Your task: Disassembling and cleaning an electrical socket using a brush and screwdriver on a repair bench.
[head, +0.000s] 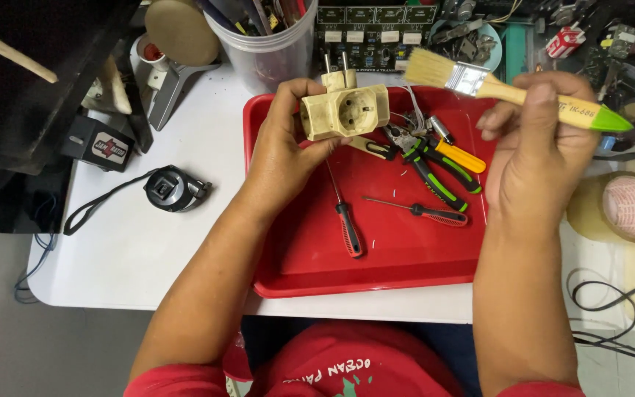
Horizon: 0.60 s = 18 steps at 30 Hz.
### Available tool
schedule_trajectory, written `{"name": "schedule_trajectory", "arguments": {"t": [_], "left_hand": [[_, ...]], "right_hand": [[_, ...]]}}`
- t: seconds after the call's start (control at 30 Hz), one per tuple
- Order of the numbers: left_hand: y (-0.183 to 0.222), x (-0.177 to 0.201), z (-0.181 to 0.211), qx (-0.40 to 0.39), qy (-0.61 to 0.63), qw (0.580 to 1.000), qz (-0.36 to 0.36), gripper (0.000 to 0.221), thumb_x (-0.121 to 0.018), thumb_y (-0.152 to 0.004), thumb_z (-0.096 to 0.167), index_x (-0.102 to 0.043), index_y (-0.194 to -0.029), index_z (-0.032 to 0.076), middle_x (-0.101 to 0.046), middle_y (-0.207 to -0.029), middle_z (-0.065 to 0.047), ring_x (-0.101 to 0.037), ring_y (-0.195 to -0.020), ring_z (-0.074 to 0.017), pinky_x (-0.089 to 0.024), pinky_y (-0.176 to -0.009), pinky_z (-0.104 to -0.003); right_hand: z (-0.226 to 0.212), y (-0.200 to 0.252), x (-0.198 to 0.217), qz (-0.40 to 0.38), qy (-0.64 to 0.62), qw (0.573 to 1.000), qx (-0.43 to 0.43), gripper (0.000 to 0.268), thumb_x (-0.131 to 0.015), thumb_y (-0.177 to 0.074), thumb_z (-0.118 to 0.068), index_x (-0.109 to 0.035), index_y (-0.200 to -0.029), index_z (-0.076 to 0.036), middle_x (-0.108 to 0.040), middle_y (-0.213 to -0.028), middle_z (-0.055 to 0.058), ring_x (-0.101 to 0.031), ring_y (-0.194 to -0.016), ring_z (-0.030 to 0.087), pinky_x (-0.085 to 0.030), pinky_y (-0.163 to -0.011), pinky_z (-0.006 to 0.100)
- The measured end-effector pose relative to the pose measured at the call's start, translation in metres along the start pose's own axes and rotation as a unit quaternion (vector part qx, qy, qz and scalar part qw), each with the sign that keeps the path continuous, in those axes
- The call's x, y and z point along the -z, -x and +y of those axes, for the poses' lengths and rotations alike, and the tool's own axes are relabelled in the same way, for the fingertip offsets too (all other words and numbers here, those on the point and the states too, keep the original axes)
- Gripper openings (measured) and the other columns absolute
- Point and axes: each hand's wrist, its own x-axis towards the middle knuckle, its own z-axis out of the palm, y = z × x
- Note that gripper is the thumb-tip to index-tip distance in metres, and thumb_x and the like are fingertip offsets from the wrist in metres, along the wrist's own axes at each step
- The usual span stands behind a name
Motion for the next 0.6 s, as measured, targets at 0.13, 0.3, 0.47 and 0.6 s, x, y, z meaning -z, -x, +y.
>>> {"name": "schedule_trajectory", "arguments": {"t": [0.13, 0.3, 0.47, 0.6], "left_hand": [[0.001, 0.0, -0.005, -0.008, 0.005, 1.0, -0.012, 0.053, -0.081, -0.087, -0.004, -0.046, -0.123, 0.013, -0.057, -0.101, -0.001, -0.057, -0.088, -0.0084, -0.054, -0.08, -0.022], [0.0, 0.0, -0.009, -0.037, -0.093, 0.995, 0.005, 0.054, -0.085, -0.084, 0.002, -0.05, -0.124, 0.014, -0.053, -0.119, -0.004, -0.055, -0.095, -0.0119, -0.052, -0.082, -0.025], [0.001, 0.0, -0.005, -0.029, -0.107, 0.994, 0.007, 0.053, -0.086, -0.085, 0.005, -0.051, -0.122, 0.015, -0.054, -0.119, -0.003, -0.054, -0.095, -0.0122, -0.051, -0.081, -0.025], [0.001, 0.0, -0.008, -0.035, -0.126, 0.991, 0.006, 0.052, -0.087, -0.084, 0.01, -0.052, -0.122, 0.015, -0.055, -0.118, -0.003, -0.053, -0.094, -0.0129, -0.048, -0.081, -0.026]], "right_hand": [[-0.011, 0.012, -0.007, -0.041, 0.033, 0.999, -0.01, 0.018, -0.066, -0.112, -0.021, -0.057, -0.117, -0.007, -0.06, -0.087, 0.009, -0.063, -0.076, 0.017, -0.053, -0.074, 0.026], [-0.017, 0.019, -0.016, -0.074, 0.054, 0.996, -0.003, 0.028, -0.055, -0.114, -0.031, -0.052, -0.114, -0.003, -0.054, -0.09, 0.01, -0.061, -0.075, 0.018, -0.056, -0.076, 0.031], [-0.026, 0.019, -0.013, -0.04, 0.014, 0.999, -0.011, 0.03, -0.054, -0.114, -0.039, -0.05, -0.114, -0.01, -0.053, -0.076, 0.01, -0.057, -0.069, 0.019, -0.055, -0.071, 0.031], [-0.026, 0.019, -0.013, -0.059, -0.022, 0.998, -0.03, 0.03, -0.056, -0.113, -0.043, -0.054, -0.111, -0.014, -0.055, -0.074, 0.005, -0.06, -0.067, 0.016, -0.061, -0.071, 0.032]]}}
